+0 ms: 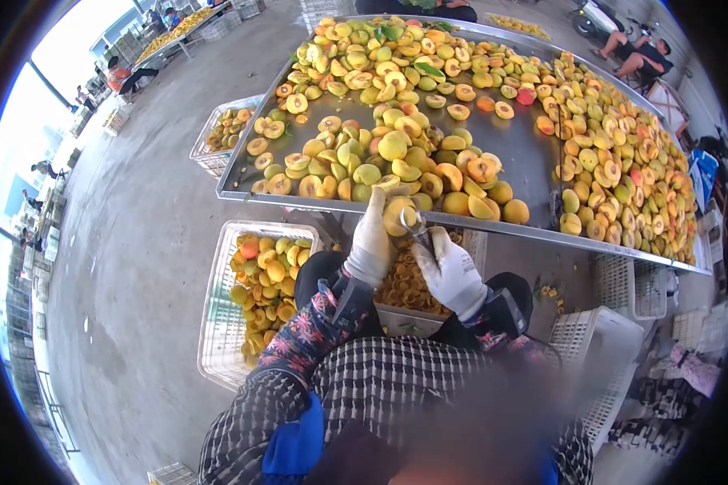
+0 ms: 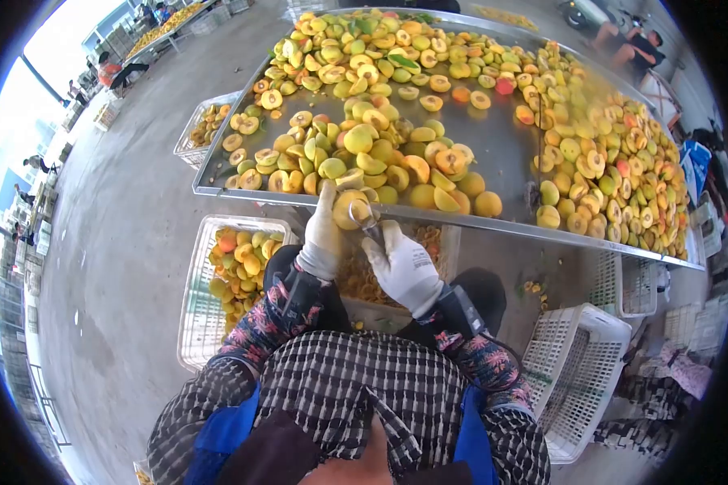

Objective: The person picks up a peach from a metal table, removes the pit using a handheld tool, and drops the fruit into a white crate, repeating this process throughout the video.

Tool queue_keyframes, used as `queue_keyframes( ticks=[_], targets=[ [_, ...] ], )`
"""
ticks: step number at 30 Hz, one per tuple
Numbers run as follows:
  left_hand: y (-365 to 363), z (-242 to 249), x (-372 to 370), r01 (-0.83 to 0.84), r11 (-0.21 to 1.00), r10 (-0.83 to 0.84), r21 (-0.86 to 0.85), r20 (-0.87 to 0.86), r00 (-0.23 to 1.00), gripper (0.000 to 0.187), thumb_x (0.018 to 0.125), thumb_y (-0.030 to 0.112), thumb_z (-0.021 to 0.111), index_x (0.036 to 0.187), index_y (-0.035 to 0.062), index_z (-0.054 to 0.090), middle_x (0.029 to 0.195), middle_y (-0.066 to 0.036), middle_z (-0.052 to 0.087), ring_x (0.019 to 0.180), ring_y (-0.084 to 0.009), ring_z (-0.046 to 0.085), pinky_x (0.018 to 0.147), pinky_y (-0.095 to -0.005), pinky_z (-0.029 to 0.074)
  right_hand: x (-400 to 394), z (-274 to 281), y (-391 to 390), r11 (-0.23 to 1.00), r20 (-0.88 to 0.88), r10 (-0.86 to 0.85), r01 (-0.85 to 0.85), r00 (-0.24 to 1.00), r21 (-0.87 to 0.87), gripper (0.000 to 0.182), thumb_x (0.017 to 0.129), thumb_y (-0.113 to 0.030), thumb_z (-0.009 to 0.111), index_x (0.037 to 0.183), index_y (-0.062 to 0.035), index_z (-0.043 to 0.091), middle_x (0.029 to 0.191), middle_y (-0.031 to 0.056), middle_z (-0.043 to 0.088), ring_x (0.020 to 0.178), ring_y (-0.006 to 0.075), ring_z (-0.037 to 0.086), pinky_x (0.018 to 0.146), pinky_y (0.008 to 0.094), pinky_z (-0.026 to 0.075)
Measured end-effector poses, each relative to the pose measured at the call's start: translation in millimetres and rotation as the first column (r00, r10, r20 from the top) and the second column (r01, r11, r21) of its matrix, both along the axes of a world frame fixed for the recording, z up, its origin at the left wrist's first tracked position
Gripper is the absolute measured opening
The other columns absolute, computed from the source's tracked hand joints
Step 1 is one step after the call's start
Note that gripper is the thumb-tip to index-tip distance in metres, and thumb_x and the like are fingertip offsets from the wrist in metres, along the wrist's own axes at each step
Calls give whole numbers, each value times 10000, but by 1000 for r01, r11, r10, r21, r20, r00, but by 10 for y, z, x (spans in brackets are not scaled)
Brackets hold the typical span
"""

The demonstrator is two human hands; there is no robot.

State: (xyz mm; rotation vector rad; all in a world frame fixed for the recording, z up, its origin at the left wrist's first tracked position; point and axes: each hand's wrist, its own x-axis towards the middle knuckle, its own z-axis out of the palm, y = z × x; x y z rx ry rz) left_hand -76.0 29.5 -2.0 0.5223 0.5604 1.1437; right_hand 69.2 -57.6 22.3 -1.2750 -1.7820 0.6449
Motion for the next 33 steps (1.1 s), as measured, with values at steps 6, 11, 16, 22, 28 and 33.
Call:
queue_keyframes(
  ticks=[6, 11, 16, 22, 28, 33],
  targets=[
    [-113, -7, 75, 49, 977, -6, 209, -201, 980, 592, 1011, 522, 301, 1295, 32, 474, 1089, -123, 616, 946, -210, 620, 873, -328, 505, -67, 10, 12, 996, 21, -76, 75, 997, 45, 255, 921, -186, 569, 1077, -4, 484, 859, 273, 615, 808, 473, 590, 641, 515, 469],
    [-70, 42, -55, 199, 974, -153, 107, -337, 929, 577, 1020, 485, 308, 1357, 34, 434, 1146, -114, 604, 1070, -204, 586, 949, -329, 469, 88, -38, 22, 1000, 68, -1, 0, 998, 6, 265, 924, -173, 568, 1102, 6, 488, 854, 260, 618, 773, 457, 600, 631, 490, 468],
    [-184, 185, -136, 292, 956, -287, 1, 181, 941, 490, 922, 182, 444, 1371, -12, 409, 1263, -144, 544, 1122, -235, 564, 993, -357, 443, 95, -74, 40, 996, -246, -71, 80, 967, 26, 273, 923, -165, 586, 1111, 17, 509, 787, 162, 626, 666, 334, 611, 610, 420, 473],
    [-233, 71, -30, 279, 955, -295, 98, 243, 924, 618, 759, 76, 509, 1365, 4, 414, 1268, -157, 549, 1144, -277, 542, 1062, -380, 362, 26, -152, 102, 962, 44, -258, 252, 965, 110, 250, 855, -75, 630, 1070, 13, 538, 852, 142, 645, 752, 305, 633, 676, 408, 488],
    [-285, -277, 319, -144, 970, 164, 198, -91, 982, 229, 994, 239, 518, 1106, 65, 615, 1058, -23, 623, 970, -122, 565, 867, -284, 471, -35, -311, 189, 975, -130, -218, 223, 967, 24, 389, 831, -46, 650, 1199, 14, 539, 991, 168, 659, 907, 260, 653, 820, 346, 508],
    [-218, -196, 434, -168, 953, 198, 253, -100, 975, 300, 988, 335, 529, 1102, 71, 617, 984, 13, 625, 883, -88, 566, 796, -243, 467, 29, -391, 246, 981, 5, -186, 185, 983, 50, 293, 866, -62, 619, 1124, 47, 534, 920, 161, 646, 822, 255, 633, 764, 341, 499]
  ],
)
